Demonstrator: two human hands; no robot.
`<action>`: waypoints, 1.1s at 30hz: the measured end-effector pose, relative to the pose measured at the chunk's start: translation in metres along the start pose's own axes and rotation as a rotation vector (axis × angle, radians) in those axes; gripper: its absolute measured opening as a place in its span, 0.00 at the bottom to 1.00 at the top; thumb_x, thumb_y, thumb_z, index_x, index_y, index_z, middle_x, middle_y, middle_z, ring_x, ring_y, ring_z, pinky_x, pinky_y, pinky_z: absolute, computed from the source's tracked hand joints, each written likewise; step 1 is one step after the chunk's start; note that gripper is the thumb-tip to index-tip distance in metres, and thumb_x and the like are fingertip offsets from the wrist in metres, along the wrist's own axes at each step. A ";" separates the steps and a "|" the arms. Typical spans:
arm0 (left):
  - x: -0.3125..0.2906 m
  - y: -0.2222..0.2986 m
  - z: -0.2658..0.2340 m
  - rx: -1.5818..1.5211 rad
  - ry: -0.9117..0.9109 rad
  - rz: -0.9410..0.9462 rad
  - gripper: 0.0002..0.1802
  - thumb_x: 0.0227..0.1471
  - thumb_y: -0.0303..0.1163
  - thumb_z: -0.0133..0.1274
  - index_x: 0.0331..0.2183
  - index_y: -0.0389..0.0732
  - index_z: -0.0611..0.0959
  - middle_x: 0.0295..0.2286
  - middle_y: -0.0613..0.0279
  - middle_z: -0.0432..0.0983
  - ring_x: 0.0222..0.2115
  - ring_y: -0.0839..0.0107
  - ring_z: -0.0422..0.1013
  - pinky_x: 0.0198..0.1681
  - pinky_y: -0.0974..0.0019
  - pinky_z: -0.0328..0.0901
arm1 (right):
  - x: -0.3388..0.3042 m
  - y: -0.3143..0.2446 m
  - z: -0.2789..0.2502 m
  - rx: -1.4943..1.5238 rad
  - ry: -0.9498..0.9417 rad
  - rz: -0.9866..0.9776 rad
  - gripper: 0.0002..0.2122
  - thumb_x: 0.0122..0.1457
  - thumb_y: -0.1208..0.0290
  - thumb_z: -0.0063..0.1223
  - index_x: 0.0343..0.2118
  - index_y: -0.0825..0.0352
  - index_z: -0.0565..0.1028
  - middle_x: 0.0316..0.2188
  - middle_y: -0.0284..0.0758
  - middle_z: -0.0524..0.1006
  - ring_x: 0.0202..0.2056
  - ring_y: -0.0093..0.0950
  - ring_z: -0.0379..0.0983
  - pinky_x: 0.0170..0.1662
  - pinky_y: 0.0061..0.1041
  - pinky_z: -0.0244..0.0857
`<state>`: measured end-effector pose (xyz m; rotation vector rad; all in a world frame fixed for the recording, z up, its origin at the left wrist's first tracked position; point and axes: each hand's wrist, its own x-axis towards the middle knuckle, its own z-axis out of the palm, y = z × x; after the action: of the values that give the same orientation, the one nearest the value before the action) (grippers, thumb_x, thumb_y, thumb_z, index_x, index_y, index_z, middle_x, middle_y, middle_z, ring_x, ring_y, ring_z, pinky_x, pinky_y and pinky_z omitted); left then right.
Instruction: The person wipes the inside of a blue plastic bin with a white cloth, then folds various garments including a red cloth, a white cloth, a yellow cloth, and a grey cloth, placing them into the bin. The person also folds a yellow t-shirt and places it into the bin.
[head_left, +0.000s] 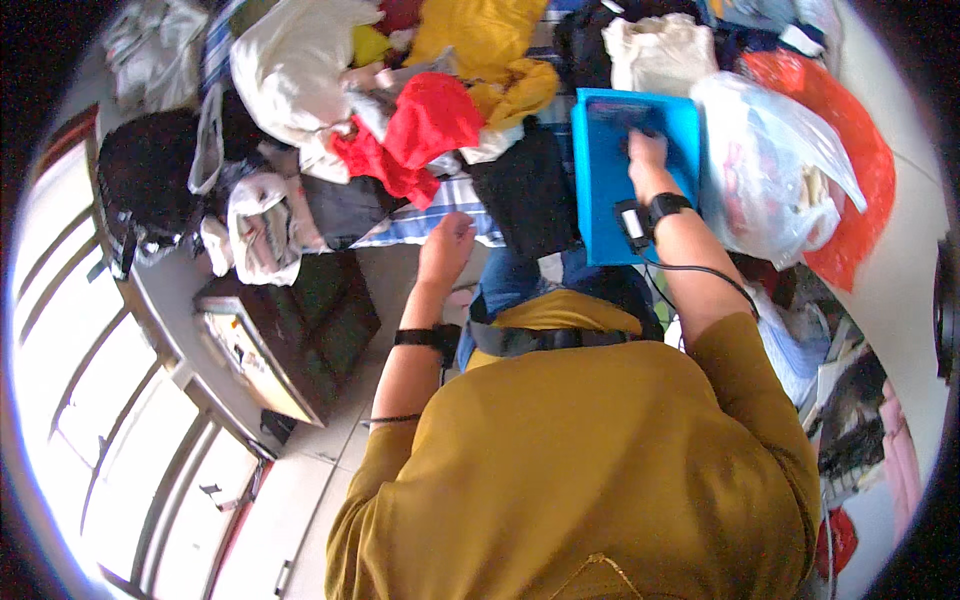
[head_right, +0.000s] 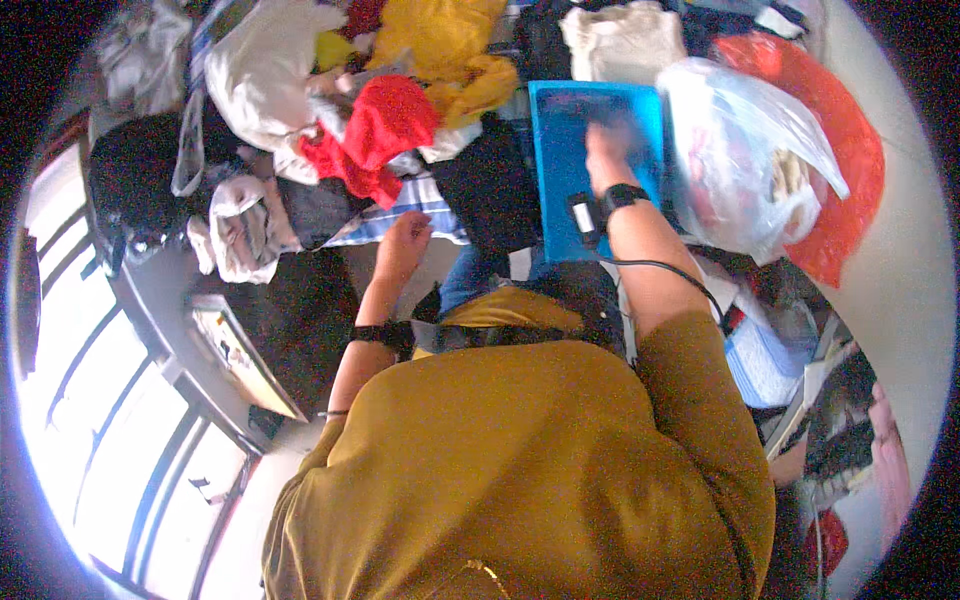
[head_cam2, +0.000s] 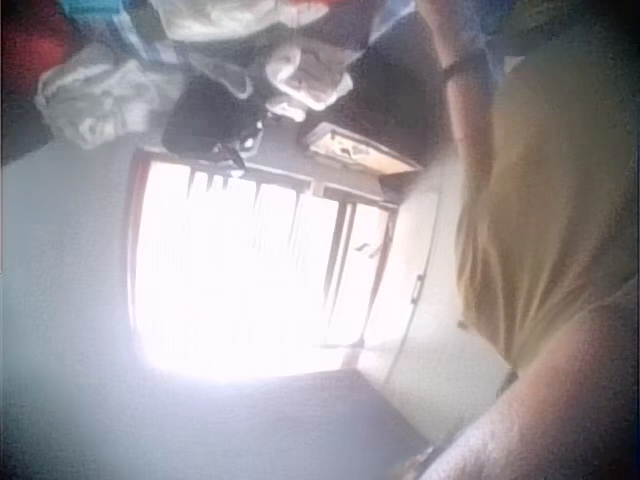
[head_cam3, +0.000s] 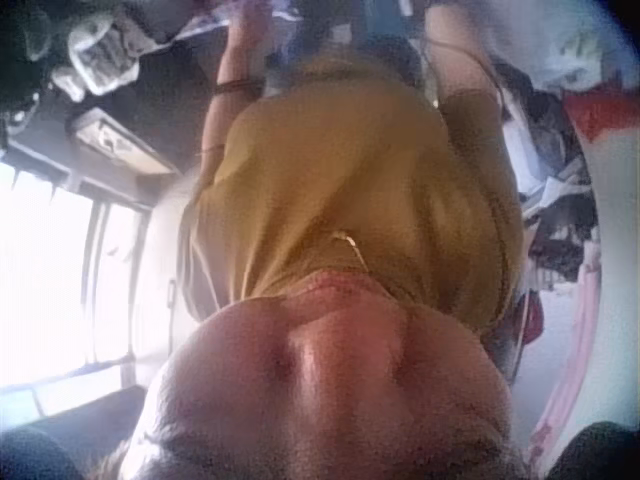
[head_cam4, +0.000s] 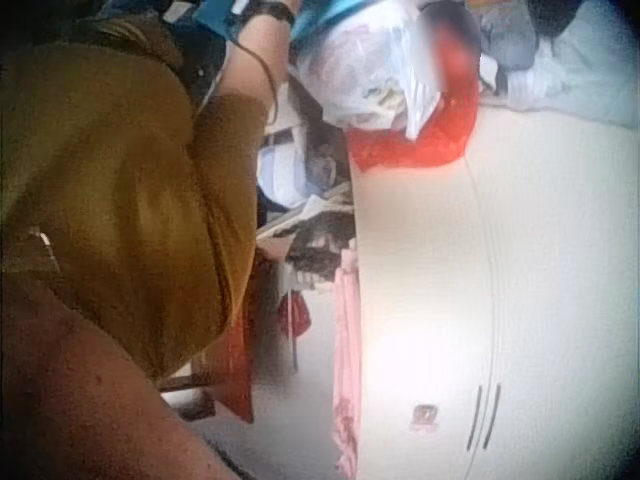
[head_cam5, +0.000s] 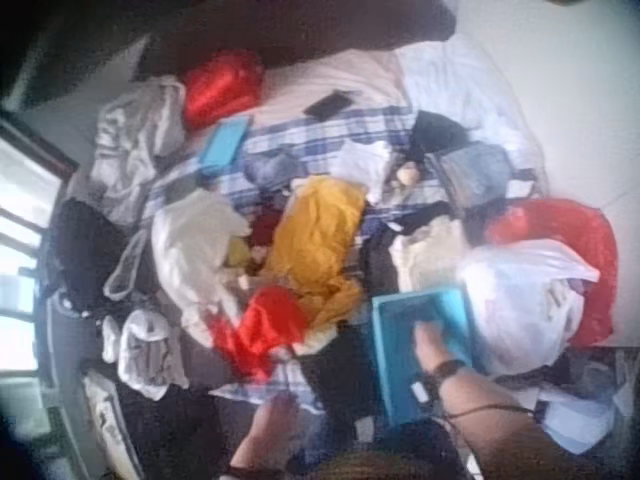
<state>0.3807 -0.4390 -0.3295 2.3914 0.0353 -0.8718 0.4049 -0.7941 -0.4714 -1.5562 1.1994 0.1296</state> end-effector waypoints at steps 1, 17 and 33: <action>0.000 0.001 -0.001 0.013 -0.003 0.022 0.12 0.48 0.32 0.53 0.36 0.37 0.77 0.32 0.53 0.76 0.34 0.62 0.74 0.38 0.64 0.67 | 0.002 0.001 0.000 0.280 -0.148 0.113 0.17 0.54 0.69 0.48 0.45 0.71 0.69 0.44 0.43 0.71 0.45 0.35 0.68 0.49 0.30 0.62; 0.036 0.020 -0.054 0.025 0.668 0.371 0.17 0.44 0.32 0.54 0.37 0.36 0.74 0.30 0.52 0.73 0.34 0.54 0.70 0.39 0.57 0.64 | 0.007 0.008 -0.033 0.549 -0.381 0.402 0.14 0.59 0.70 0.42 0.47 0.69 0.67 0.44 0.43 0.72 0.43 0.34 0.70 0.45 0.30 0.65; 0.110 0.095 -0.121 0.421 0.192 0.398 0.22 0.35 0.38 0.57 0.35 0.36 0.77 0.32 0.50 0.75 0.35 0.55 0.72 0.40 0.58 0.66 | -0.176 -0.014 -0.146 0.513 -0.292 -0.006 0.16 0.59 0.65 0.44 0.48 0.66 0.67 0.45 0.39 0.72 0.42 0.28 0.70 0.44 0.26 0.64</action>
<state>0.5575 -0.4708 -0.2714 2.7210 -0.5824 -0.4944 0.2599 -0.8032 -0.2945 -1.0497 0.9072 0.0377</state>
